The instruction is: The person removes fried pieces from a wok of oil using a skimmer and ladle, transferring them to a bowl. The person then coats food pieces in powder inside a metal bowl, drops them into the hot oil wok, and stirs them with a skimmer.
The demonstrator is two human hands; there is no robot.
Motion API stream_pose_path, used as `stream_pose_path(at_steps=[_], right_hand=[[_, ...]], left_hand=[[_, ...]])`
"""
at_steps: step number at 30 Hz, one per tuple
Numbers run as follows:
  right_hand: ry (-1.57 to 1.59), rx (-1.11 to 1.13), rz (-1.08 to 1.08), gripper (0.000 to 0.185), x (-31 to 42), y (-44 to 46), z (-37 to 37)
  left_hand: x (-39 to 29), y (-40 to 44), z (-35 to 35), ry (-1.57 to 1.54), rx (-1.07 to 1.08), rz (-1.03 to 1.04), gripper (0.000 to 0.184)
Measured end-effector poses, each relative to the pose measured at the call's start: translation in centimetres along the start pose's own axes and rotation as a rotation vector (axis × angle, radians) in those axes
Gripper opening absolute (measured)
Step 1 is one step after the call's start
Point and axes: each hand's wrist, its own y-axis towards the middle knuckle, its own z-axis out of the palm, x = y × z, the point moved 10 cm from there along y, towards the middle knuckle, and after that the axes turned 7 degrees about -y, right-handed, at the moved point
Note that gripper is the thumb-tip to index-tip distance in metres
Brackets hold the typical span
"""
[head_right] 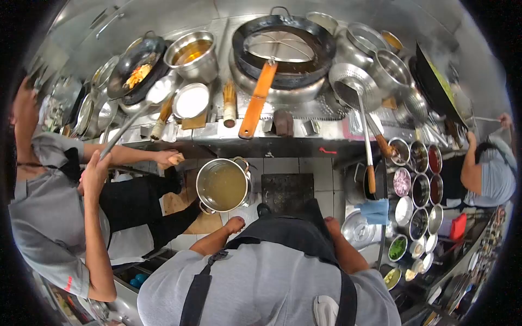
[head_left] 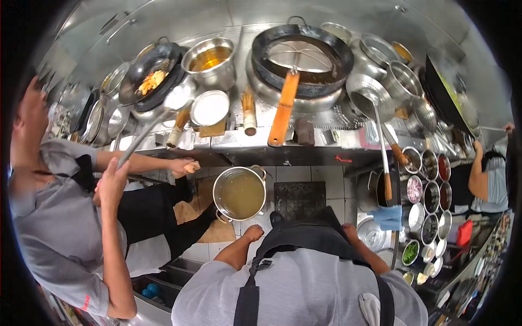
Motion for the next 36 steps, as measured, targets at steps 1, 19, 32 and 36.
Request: stream_pose_path(at_steps=[1,19,32,36], right_hand=[[0.058,-0.023,0.064,0.027,-0.3,-0.5,-0.6],[0.483,0.101,0.054,0.019,-5.3,3.7,-5.7],[-0.344,0.065,-0.887,0.015,-10.6,8.0,-5.8],[-0.142,-0.073,-0.873,0.021,-11.1,11.9,-4.7]], left_hand=[[-0.4,0.1,0.6,0.100,0.032,0.026,0.015],[-12.3,2.1,2.4,0.309,-0.131,0.106,0.012],[-20.6,3.3,7.6,0.823,-0.184,0.392,0.025],[-23.1,2.4,8.7,0.706,-0.372,0.553,0.022]])
